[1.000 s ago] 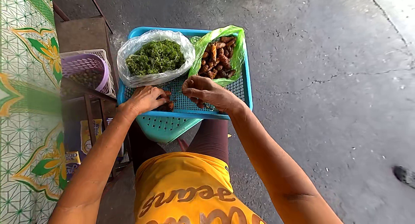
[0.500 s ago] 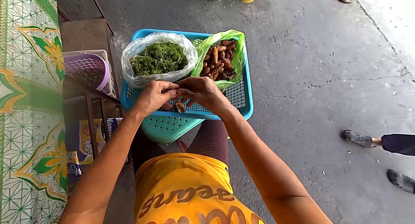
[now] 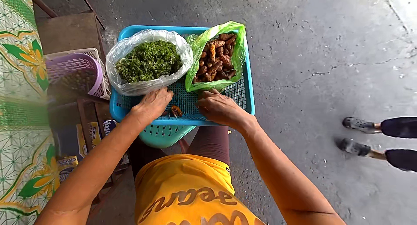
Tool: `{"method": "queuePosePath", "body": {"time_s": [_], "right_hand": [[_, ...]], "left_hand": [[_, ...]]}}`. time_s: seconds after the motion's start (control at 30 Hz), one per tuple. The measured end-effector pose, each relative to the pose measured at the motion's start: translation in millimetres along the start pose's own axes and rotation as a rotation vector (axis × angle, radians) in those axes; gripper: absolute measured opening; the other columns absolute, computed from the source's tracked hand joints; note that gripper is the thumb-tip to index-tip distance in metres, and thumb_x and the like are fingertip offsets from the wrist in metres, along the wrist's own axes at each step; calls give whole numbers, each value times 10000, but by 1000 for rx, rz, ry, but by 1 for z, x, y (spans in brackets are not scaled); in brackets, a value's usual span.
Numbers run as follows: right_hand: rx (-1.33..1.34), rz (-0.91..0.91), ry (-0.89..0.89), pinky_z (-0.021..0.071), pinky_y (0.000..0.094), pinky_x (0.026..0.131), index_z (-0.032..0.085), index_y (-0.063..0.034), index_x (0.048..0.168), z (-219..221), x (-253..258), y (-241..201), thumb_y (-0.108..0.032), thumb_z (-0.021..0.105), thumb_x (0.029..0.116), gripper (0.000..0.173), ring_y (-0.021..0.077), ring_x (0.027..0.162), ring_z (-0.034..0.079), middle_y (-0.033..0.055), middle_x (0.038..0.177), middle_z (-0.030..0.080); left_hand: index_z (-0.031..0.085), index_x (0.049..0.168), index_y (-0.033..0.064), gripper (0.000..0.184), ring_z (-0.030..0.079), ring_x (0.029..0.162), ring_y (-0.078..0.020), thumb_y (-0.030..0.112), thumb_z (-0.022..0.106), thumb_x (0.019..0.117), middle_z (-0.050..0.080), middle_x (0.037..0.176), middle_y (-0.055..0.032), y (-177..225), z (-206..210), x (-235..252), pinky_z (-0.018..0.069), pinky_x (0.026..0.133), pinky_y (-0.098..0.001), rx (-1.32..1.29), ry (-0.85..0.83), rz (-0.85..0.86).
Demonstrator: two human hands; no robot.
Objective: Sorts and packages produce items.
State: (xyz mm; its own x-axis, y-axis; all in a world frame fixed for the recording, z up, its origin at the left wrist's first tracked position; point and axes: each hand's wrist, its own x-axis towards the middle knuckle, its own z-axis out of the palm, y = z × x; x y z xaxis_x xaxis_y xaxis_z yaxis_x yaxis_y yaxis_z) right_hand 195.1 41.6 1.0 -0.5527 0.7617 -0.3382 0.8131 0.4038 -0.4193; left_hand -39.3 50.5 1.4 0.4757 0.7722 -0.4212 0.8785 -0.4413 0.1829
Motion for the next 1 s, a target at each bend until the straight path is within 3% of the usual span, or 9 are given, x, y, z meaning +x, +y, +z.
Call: {"method": "queuePosePath", "body": {"time_s": [0.13,0.27,0.37,0.47,0.63,0.73,0.83,0.93,1.0], "right_hand": [[-15,50,-15,510,590,719,734,-79,986,0,25,-40,-273,571,1044,260,388,937,695,163,895,712],[-68,65,-289,488,591,792,660,-35,1148,-2,53,-66,-307,617,1024,301,411,1024,663,208,1028,688],[-75,39,-358,490,584,800,669,-54,1133,-8,55,-62,-250,605,1027,232,396,1032,657,186,1033,687],[-78,62,-183,489,565,675,707,-63,977,-1,43,-47,-210,598,1012,186,386,878,684,165,864,692],[122,45,-92,535,557,700,746,-107,965,4,37,-18,-291,600,1047,249,319,812,702,112,823,709],[268,-8,-33,552,507,727,757,-77,989,-1,31,-15,-136,613,1026,160,271,783,701,104,837,723],[462,-68,40,551,389,579,732,-70,1000,-3,19,-12,-117,611,1021,132,192,622,652,81,774,686],[731,-41,6,622,341,574,705,-51,1113,-5,10,-5,-129,578,1042,165,179,658,712,92,898,731],[919,-11,-5,628,320,588,677,-32,1158,-8,4,-2,-150,547,1055,204,175,700,719,91,944,725]], "left_hand": [[668,1248,12,275,668,1072,-376,73,581,994,678,1110,-220,-13,-5,-8,523,946,-522,-242,17,13],[689,1227,49,297,637,1151,-351,126,443,1080,664,1167,-189,-26,-21,-32,492,989,-541,-266,-121,-36],[711,1228,101,273,631,1141,-333,193,513,1063,657,1169,-165,-33,-20,-41,493,964,-544,-210,-173,-66],[666,1309,156,310,640,1124,-355,246,652,1013,656,1177,-170,-30,-14,-37,505,949,-553,-137,-215,-75],[643,1222,86,273,651,1093,-347,238,670,998,646,1142,-167,-33,-6,-22,520,933,-524,-98,-229,5],[672,1113,45,265,652,1062,-335,288,635,1015,635,1110,-170,-34,-1,-21,522,917,-509,-106,-215,43],[696,1061,35,380,657,1049,-317,394,572,1048,659,1046,-159,-36,8,-20,518,931,-493,-163,-139,107],[674,1054,35,359,669,1037,-309,359,521,1071,677,1021,-155,-37,10,-18,512,930,-503,-232,-98,145],[657,997,61,276,656,900,-255,294,517,1047,653,911,-112,-36,8,-17,517,817,-470,-368,-35,176]]}}
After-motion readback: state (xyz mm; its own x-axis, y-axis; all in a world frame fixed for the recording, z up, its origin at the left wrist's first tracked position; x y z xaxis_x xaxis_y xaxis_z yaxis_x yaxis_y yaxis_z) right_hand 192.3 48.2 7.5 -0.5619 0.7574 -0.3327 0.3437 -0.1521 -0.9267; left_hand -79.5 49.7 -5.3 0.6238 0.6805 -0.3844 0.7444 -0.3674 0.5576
